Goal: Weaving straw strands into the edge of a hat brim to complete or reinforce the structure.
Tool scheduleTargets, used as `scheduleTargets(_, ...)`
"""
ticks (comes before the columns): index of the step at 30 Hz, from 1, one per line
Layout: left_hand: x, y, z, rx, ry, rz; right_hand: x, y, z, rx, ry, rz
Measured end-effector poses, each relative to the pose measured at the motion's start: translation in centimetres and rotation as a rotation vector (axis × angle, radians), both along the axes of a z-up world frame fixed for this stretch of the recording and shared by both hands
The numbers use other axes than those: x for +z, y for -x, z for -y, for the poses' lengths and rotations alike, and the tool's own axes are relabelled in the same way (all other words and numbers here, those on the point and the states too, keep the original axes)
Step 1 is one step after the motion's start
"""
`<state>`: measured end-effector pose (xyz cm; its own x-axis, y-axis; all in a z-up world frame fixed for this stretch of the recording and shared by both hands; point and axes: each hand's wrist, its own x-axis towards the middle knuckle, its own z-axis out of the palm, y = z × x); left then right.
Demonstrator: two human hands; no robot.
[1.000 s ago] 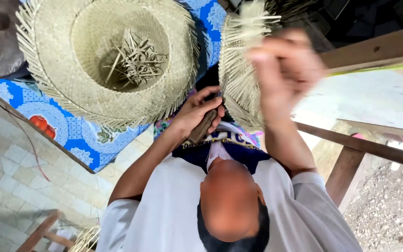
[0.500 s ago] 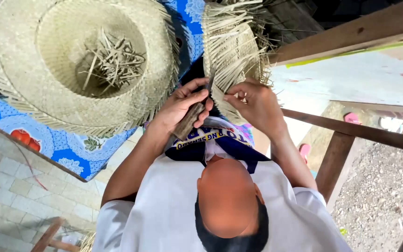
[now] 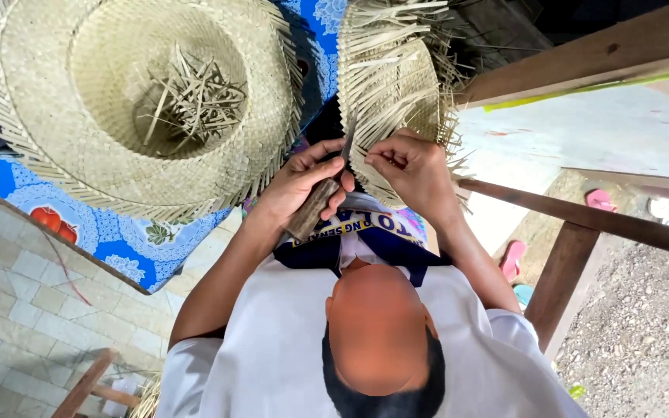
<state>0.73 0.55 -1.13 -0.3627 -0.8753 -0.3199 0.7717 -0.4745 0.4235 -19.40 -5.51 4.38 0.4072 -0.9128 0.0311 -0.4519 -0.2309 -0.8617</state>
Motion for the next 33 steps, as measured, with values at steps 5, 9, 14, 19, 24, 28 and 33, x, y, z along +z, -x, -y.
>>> scheduleTargets(5, 1.1, 0.2, 0.2, 0.009, -0.015, 0.048, 0.1, 0.1, 0.1, -0.006, -0.009, 0.017)
scheduleTargets(9, 1.3, 0.3, 0.2, 0.02, -0.025, 0.078, -0.5, 0.2, 0.2, -0.014, -0.003, 0.026)
scheduleTargets(14, 1.4, 0.3, 0.0, 0.026, -0.036, 0.092, -0.5, 0.2, 0.1, -0.009, -0.017, 0.026)
scheduleTargets(19, 1.0, 0.1, 0.0, 0.027, -0.024, 0.137, 0.0, -0.1, -0.2, -0.011, -0.026, 0.003)
scheduleTargets(24, 0.4, 0.4, -0.2, 0.071, -0.046, 0.182, 0.7, -0.3, -0.6, 0.048, -0.034, -0.085)
scheduleTargets(28, 0.0, 0.4, -0.3, 0.082, -0.074, 0.184, 2.0, -1.3, 0.0, 0.091, -0.088, 0.062)
scheduleTargets(33, -1.4, -0.5, -1.2, 0.132, -0.113, 0.192, 7.6, -1.3, 0.3, -0.042, -0.068, 0.474)
